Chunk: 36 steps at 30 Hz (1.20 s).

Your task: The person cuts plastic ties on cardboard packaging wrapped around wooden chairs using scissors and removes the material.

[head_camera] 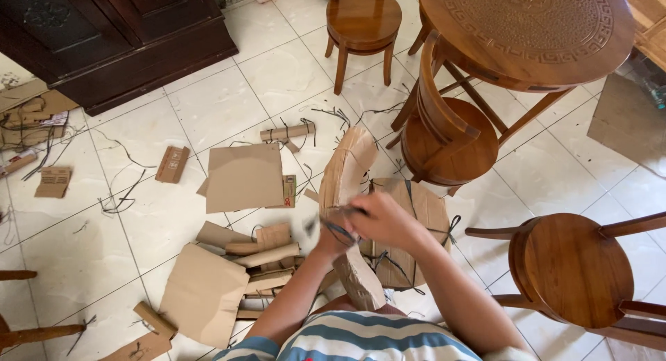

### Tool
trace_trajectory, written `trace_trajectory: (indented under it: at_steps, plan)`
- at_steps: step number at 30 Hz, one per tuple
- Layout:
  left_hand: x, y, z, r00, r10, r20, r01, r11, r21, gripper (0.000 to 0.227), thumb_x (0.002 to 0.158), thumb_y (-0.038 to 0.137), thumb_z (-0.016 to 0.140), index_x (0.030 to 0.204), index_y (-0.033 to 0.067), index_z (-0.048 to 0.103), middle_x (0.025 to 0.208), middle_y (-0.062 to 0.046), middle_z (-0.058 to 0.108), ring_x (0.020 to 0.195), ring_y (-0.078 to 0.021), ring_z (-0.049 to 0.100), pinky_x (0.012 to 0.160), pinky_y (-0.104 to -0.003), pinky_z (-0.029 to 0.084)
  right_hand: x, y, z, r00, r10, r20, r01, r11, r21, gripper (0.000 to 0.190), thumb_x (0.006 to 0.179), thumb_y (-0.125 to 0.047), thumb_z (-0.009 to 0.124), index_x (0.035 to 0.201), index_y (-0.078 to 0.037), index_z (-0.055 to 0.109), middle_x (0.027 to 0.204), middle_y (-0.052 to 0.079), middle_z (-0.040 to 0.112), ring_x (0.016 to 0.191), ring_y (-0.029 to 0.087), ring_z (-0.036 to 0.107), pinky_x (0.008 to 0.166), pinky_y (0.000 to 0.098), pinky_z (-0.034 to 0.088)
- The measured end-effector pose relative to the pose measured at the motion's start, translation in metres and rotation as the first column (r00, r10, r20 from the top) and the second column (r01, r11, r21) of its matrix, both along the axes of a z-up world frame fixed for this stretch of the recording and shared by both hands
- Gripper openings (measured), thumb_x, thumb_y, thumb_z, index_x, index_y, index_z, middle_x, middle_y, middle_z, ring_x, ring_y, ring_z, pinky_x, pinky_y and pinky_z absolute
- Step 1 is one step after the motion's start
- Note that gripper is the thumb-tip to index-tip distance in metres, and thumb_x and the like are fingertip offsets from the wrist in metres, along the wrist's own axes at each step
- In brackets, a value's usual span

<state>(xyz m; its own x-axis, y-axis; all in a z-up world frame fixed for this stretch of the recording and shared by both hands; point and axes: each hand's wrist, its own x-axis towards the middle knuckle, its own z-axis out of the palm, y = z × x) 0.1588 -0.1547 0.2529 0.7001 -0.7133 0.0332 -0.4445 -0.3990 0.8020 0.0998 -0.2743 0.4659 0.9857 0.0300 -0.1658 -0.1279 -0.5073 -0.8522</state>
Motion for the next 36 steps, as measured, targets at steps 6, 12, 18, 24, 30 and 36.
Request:
trace_trajectory:
  at_steps: [6, 12, 18, 24, 30, 36]
  plan:
    - [-0.012, -0.001, -0.024, 0.953, -0.214, 0.214, 0.224, 0.974, -0.025, 0.016, 0.087, 0.017, 0.057, 0.093, 0.0155, 0.072, 0.097, -0.005, 0.069, 0.097, -0.0302, 0.070, 0.090, -0.044, 0.057, 0.065, -0.024, -0.083, 0.926, -0.361, 0.110, 0.262, 0.825, 0.500, 0.027, 0.095, 0.005, 0.048, 0.089, -0.009, 0.071, 0.074, 0.006, 0.071, 0.061, 0.013, 0.066, 0.058, 0.0250, 0.055]
    - [0.004, 0.002, -0.061, 0.945, -0.221, -0.239, 0.164, 0.957, -0.237, 0.031, 0.103, 0.037, 0.047, 0.100, 0.0114, 0.065, 0.093, -0.016, 0.064, 0.094, -0.0395, 0.065, 0.085, -0.050, 0.051, 0.039, -0.066, -0.117, 0.867, -0.465, 0.176, 0.470, 0.882, 0.016, 0.087, 0.083, -0.008, 0.074, 0.149, -0.007, 0.016, 0.136, 0.026, 0.038, 0.111, 0.044, 0.053, 0.079, 0.0555, 0.049]
    - [0.011, 0.005, -0.044, 0.956, -0.111, -0.273, -0.025, 0.893, -0.449, 0.036, 0.112, 0.024, 0.045, 0.086, 0.0057, 0.062, 0.077, -0.006, 0.057, 0.077, -0.0173, 0.055, 0.079, -0.034, 0.048, -0.003, -0.050, -0.181, 0.941, -0.330, 0.074, 0.326, 0.944, 0.060, 0.072, 0.082, -0.014, 0.084, 0.139, 0.004, 0.045, 0.128, 0.031, 0.053, 0.122, 0.050, 0.057, 0.090, 0.0523, 0.060]
    - [0.012, 0.003, -0.058, 0.931, -0.083, -0.355, -0.093, 0.888, -0.451, 0.027, 0.109, 0.020, 0.046, 0.092, 0.0055, 0.062, 0.069, -0.006, 0.050, 0.069, -0.0187, 0.050, 0.070, -0.035, 0.047, 0.011, -0.074, -0.142, 0.916, -0.396, 0.063, 0.289, 0.762, 0.579, 0.032, 0.092, -0.002, 0.069, 0.123, 0.001, 0.068, 0.111, 0.020, 0.072, 0.103, 0.029, 0.071, 0.088, 0.0423, 0.062]
    - [0.006, 0.005, -0.027, 0.928, 0.007, -0.372, -0.181, 0.882, -0.436, 0.026, 0.109, 0.024, 0.051, 0.094, 0.0096, 0.066, 0.064, -0.002, 0.050, 0.064, -0.0125, 0.050, 0.065, -0.028, 0.045, 0.011, -0.054, -0.150, 0.991, -0.094, -0.099, 0.083, 0.990, -0.111, 0.036, 0.081, -0.028, 0.079, 0.111, -0.009, 0.072, 0.100, 0.015, 0.075, 0.096, 0.035, 0.072, 0.081, 0.0473, 0.058]
    - [0.009, 0.005, -0.028, 0.927, 0.068, -0.368, -0.233, 0.874, -0.426, 0.021, 0.105, 0.019, 0.058, 0.095, 0.0096, 0.073, 0.070, -0.005, 0.063, 0.065, -0.0139, 0.054, 0.066, -0.028, 0.049, 0.013, -0.072, -0.185, 0.891, -0.314, -0.327, 0.433, 0.806, 0.404, 0.013, 0.089, 0.001, 0.066, 0.102, 0.006, 0.066, 0.062, 0.017, 0.067, 0.043, 0.025, 0.066, 0.033, 0.0313, 0.055]
